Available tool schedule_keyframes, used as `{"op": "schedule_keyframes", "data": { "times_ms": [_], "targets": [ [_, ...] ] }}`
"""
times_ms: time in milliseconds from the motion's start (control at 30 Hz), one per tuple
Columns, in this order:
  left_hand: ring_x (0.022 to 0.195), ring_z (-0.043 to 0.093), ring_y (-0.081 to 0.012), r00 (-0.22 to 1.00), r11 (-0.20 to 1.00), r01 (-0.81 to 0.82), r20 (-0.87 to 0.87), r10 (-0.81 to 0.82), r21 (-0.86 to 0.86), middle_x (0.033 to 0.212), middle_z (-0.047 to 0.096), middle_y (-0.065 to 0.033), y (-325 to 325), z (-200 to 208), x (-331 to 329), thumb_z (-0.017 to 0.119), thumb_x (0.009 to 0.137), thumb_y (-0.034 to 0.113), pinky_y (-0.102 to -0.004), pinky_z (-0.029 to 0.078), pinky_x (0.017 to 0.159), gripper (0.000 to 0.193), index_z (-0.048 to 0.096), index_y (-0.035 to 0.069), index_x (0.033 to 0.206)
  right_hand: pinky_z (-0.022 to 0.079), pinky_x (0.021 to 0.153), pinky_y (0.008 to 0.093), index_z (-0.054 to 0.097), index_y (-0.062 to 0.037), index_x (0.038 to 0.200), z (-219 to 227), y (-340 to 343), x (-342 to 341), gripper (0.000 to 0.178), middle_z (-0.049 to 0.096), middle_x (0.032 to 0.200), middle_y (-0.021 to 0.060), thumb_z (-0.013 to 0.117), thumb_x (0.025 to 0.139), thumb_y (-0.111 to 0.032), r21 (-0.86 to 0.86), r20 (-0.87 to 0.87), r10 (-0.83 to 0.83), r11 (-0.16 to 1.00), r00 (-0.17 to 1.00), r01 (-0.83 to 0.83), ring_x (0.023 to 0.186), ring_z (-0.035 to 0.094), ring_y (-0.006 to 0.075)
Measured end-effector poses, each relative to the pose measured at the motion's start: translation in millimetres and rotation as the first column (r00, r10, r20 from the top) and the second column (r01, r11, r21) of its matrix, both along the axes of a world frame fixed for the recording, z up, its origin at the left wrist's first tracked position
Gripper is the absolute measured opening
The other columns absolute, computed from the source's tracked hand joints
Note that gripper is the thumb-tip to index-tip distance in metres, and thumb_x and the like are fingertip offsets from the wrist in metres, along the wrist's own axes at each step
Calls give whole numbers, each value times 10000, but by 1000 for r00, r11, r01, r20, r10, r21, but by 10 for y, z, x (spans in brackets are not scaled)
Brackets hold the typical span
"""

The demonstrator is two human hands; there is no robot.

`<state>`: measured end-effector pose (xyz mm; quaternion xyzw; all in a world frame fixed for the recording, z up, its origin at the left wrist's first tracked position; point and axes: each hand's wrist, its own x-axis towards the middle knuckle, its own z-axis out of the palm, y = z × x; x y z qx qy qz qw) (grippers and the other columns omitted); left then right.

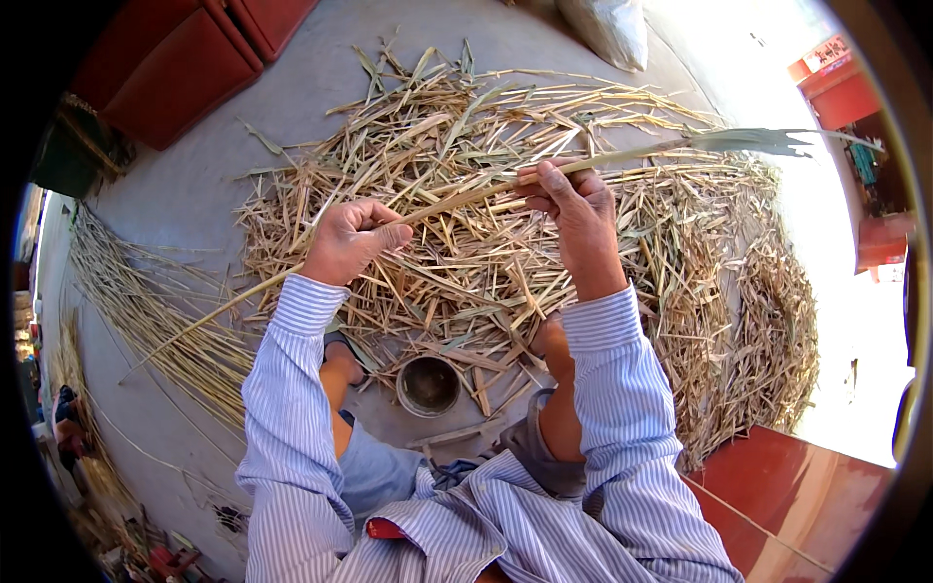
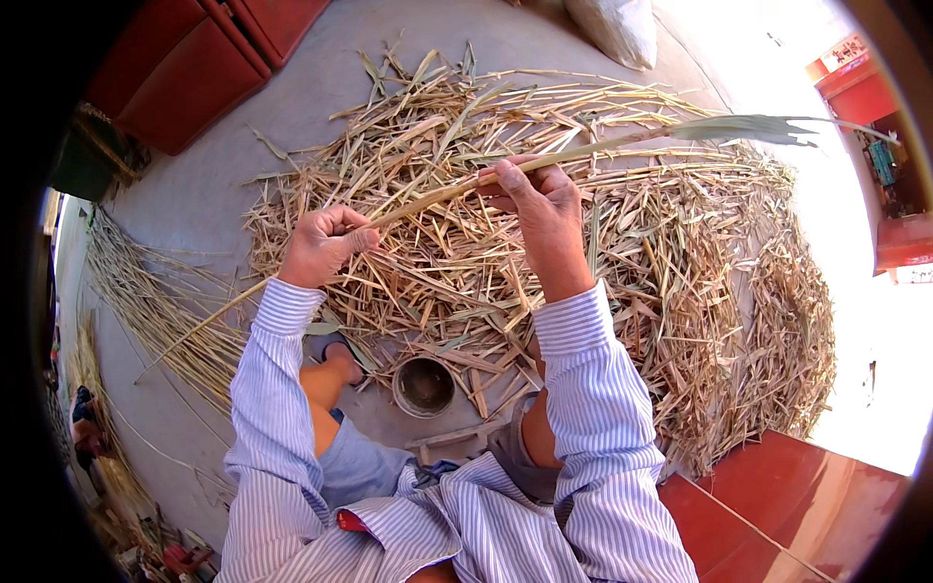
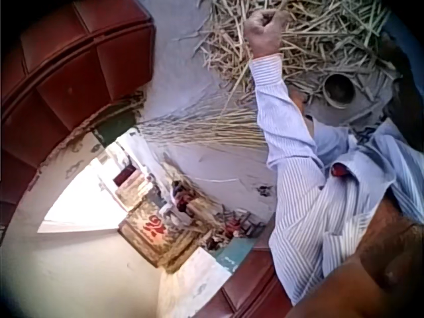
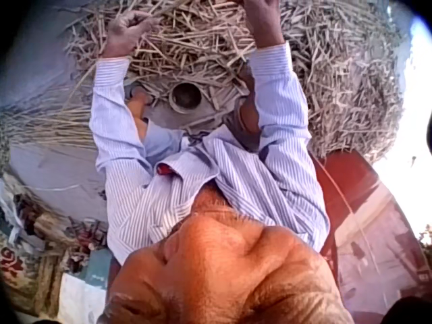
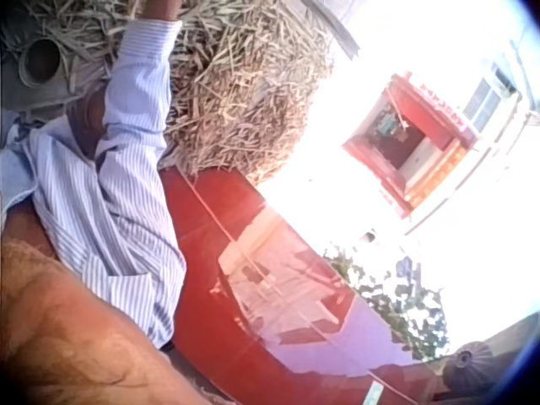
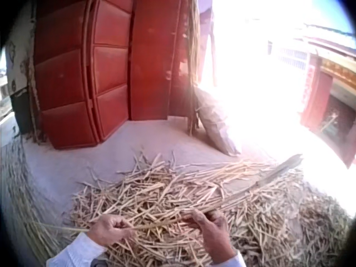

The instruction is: The person sits on the floor and repeatedly strips dried plant stalks by hand, separating the fibrous strands from the main stem. The separated fibers are dropped onto a growing pile on the floor.

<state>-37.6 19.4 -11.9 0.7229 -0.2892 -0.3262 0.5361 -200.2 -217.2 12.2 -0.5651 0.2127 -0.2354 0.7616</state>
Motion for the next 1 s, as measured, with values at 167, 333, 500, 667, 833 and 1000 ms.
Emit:
{"op": "schedule_keyframes", "data": {
  "times_ms": [167, 333, 500, 667, 833, 1000],
  "targets": [
    [609, 592, -74, 866, 855, -489, -215, 452, -173, 731, 672, -41, 121, 21, 275, 788, 817, 204, -200, 478, 558, 249, 656, -6, 837, 559, 730, 250, 598, -25, 1055, -41, -21, -61, 176, 699, 1000, 126, 606, 956, -170, 50, 67, 18, 999, 998, -21, 891, 693, 174],
    [637, 604, -188, 660, 899, -437, 664, 350, -40, 712, 655, -70, 269, 52, 431, 717, 867, 314, -329, 470, 598, 306, 644, 19, 896, 572, 692, 256, 601, -12, 1059, -88, -76, -85, 226, 710, 934, 118, 640, 938, -199, 60, -59, -76, 995, 995, 80, 817, 711, 189],
    [827, 609, -294, 255, 958, -284, 961, 105, -29, 878, 658, -140, 85, 59, 203, 650, 860, 458, -456, 435, 756, 461, 666, 20, 1001, 561, 627, 235, 602, 6, 1043, -91, 20, -18, 302, 712, 895, 120, 657, 928, -269, 29, -137, -72, 997, 988, 77, 756, 708, 177],
    [662, 590, -263, 576, 992, 118, 812, -97, 35, 707, 629, -83, -216, 82, -132, 730, 798, 323, -379, 440, 644, 273, 698, 57, 853, 565, 631, 235, 606, 12, 961, -75, 103, 41, 366, 703, 879, 130, 667, 914, -346, 52, -170, 20, 999, 985, -11, 750, 706, 184],
    [638, 626, -224, 810, 973, 73, 556, -186, 219, 756, 670, -105, -35, 207, 64, 784, 736, 195, -358, 476, 610, 229, 689, 27, 861, 555, 620, 204, 613, 0, 951, -20, -286, -81, 287, 687, 832, 102, 640, 941, -285, 1, -154, -175, 984, 972, 178, 720, 686, 139],
    [675, 661, -193, 842, 989, -26, 531, 100, -144, 781, 694, -107, -361, 72, -269, 785, 763, 175, -328, 515, 639, 223, 688, 12, 880, 566, 656, 255, 640, -9, 985, -80, 187, 92, 252, 704, 873, 99, 654, 930, -254, 32, -167, 53, 998, 984, -48, 759, 696, 169]
  ]
}}
